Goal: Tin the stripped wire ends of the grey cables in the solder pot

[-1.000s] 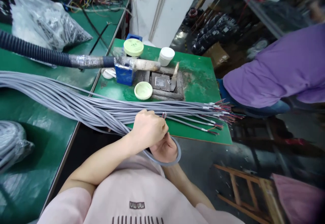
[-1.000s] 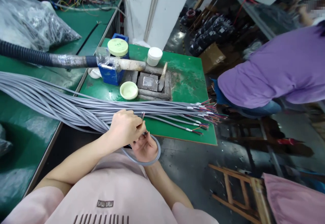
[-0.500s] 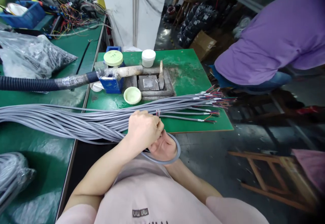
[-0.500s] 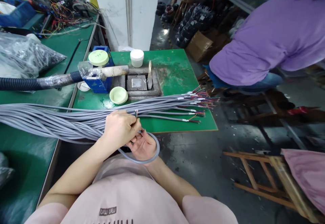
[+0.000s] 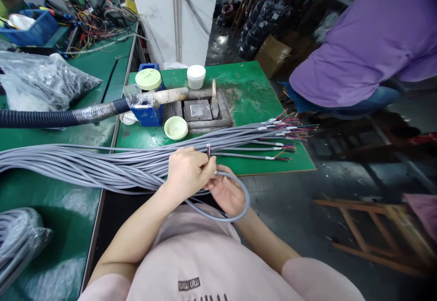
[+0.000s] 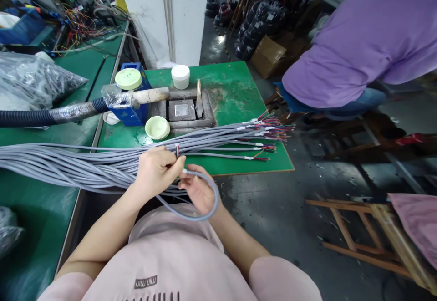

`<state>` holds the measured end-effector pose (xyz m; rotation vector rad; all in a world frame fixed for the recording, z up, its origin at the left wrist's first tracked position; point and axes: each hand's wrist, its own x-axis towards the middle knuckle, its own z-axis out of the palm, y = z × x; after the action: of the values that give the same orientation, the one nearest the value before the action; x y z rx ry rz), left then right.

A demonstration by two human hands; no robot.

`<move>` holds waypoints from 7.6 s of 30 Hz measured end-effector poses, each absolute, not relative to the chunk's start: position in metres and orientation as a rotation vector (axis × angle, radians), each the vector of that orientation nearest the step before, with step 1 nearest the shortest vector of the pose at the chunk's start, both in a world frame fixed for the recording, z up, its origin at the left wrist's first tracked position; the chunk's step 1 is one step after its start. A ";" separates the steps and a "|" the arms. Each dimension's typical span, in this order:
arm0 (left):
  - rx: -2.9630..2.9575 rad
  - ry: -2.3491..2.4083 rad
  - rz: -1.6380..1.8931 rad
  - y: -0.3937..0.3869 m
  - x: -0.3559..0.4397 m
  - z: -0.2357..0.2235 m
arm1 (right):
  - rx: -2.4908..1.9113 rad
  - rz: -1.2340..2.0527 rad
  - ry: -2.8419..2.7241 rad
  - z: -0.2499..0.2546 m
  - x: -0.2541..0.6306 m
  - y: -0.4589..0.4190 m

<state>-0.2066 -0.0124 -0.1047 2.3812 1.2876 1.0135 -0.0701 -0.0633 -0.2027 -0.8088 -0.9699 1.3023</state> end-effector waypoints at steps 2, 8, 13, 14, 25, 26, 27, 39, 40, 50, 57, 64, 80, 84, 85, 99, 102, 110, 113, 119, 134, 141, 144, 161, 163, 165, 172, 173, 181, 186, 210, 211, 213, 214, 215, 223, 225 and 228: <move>2.216 1.131 1.131 -0.014 -0.212 -0.107 | -0.832 1.454 -0.869 -0.191 -0.054 -0.059; 1.815 0.872 1.157 -0.025 -0.215 -0.114 | -0.792 1.843 -1.146 -0.153 -0.028 -0.046; 1.577 0.908 1.104 -0.030 -0.215 -0.117 | -0.823 1.904 -1.266 -0.139 -0.046 -0.044; 1.532 0.931 1.094 -0.030 -0.216 -0.117 | -0.838 1.911 -1.231 -0.138 -0.049 -0.044; 1.221 1.039 1.368 -0.034 -0.223 -0.119 | -0.971 1.831 -1.180 -0.134 -0.054 -0.048; 1.206 1.037 1.409 -0.034 -0.224 -0.118 | -0.987 1.825 -1.189 -0.134 -0.054 -0.048; 1.197 1.030 1.434 -0.034 -0.224 -0.117 | -1.003 1.819 -1.199 -0.134 -0.055 -0.048; 1.051 1.043 1.337 -0.028 -0.222 -0.111 | -1.103 1.757 -1.300 -0.133 -0.060 -0.045; 1.047 1.041 1.335 -0.028 -0.222 -0.111 | -1.107 1.755 -1.304 -0.132 -0.060 -0.044; 0.987 0.999 1.319 -0.027 -0.225 -0.116 | -1.093 1.762 -1.262 -0.134 -0.061 -0.043; 0.927 1.006 1.327 -0.032 -0.223 -0.128 | -1.010 1.802 -1.080 -0.121 -0.061 -0.037; 0.868 0.946 1.359 -0.036 -0.215 -0.142 | -0.910 1.615 -1.203 -0.117 -0.061 -0.023; 1.304 1.081 1.737 -0.037 -0.228 -0.150 | -1.026 1.647 -1.512 -0.094 -0.086 0.009; 1.147 1.101 1.680 -0.031 -0.230 -0.152 | -1.117 1.305 -1.711 -0.090 -0.090 0.018; 1.195 1.121 1.642 -0.030 -0.233 -0.153 | -1.136 1.201 -1.782 -0.090 -0.091 0.025; 2.367 1.522 0.924 -0.029 -0.259 -0.187 | -1.492 0.272 -2.646 -0.115 -0.135 0.127; 2.384 1.515 0.924 -0.028 -0.259 -0.187 | -1.554 0.213 -2.703 -0.117 -0.140 0.127; 2.393 1.495 0.976 -0.027 -0.259 -0.186 | -1.600 0.097 -2.764 -0.116 -0.147 0.125; 2.383 1.486 0.971 -0.027 -0.260 -0.186 | -1.537 0.073 -2.734 -0.109 -0.136 0.126; 2.377 1.478 0.994 -0.027 -0.259 -0.187 | -1.679 -0.106 -2.504 -0.107 -0.091 0.153; 2.423 1.482 1.047 -0.026 -0.259 -0.189 | -2.058 -0.119 -2.467 -0.139 -0.070 0.182; 2.410 1.478 1.050 -0.025 -0.258 -0.189 | -2.042 -0.059 -2.429 -0.139 -0.069 0.183; 2.368 1.473 1.095 -0.025 -0.259 -0.188 | -1.956 0.086 -2.306 -0.128 -0.062 0.172; 2.610 1.523 0.463 -0.030 -0.242 -0.170 | -2.470 0.999 -1.430 -0.168 0.082 -0.122; 2.617 1.533 0.348 -0.026 -0.233 -0.168 | -2.135 1.364 -1.443 -0.184 0.055 -0.124; 2.601 1.527 0.275 -0.021 -0.227 -0.163 | -1.790 1.697 -1.396 -0.193 0.019 -0.117; 2.136 1.137 0.444 -0.008 -0.238 -0.137 | -0.989 1.905 -0.793 -0.185 -0.050 -0.059; 2.037 1.113 0.479 -0.007 -0.240 -0.136 | -0.948 1.849 -0.733 -0.182 -0.051 -0.051; 1.616 1.139 0.718 0.000 -0.235 -0.156 | -1.001 1.058 -0.604 -0.152 -0.021 -0.031; 1.609 1.111 0.747 -0.003 -0.232 -0.159 | -1.187 0.724 -0.996 -0.127 -0.005 -0.060; 0.732 0.782 1.218 -0.026 -0.207 -0.130 | -1.239 1.280 -1.593 -0.132 -0.034 -0.058; 0.708 0.800 1.245 -0.024 -0.208 -0.128 | -1.219 1.325 -1.558 -0.135 -0.033 -0.056; 0.694 0.811 1.280 -0.021 -0.210 -0.124 | -1.193 1.392 -1.509 -0.140 -0.031 -0.054; 0.694 0.803 1.293 -0.020 -0.210 -0.123 | -1.186 1.413 -1.494 -0.142 -0.031 -0.054; 0.694 0.793 1.304 -0.019 -0.210 -0.121 | -1.183 1.427 -1.484 -0.144 -0.031 -0.054; 0.695 0.780 1.314 -0.017 -0.210 -0.125 | -1.210 1.361 -1.620 -0.138 -0.027 -0.048; 0.668 0.763 1.292 -0.017 -0.209 -0.129 | -1.233 1.268 -1.711 -0.130 -0.028 -0.045; 0.610 0.742 1.250 -0.019 -0.204 -0.134 | -1.283 1.031 -1.825 -0.120 -0.036 -0.039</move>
<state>-0.2044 -0.0193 -0.1340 0.6097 0.7419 1.2497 -0.0365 -0.0392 -0.1201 -1.2826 -1.8246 1.0309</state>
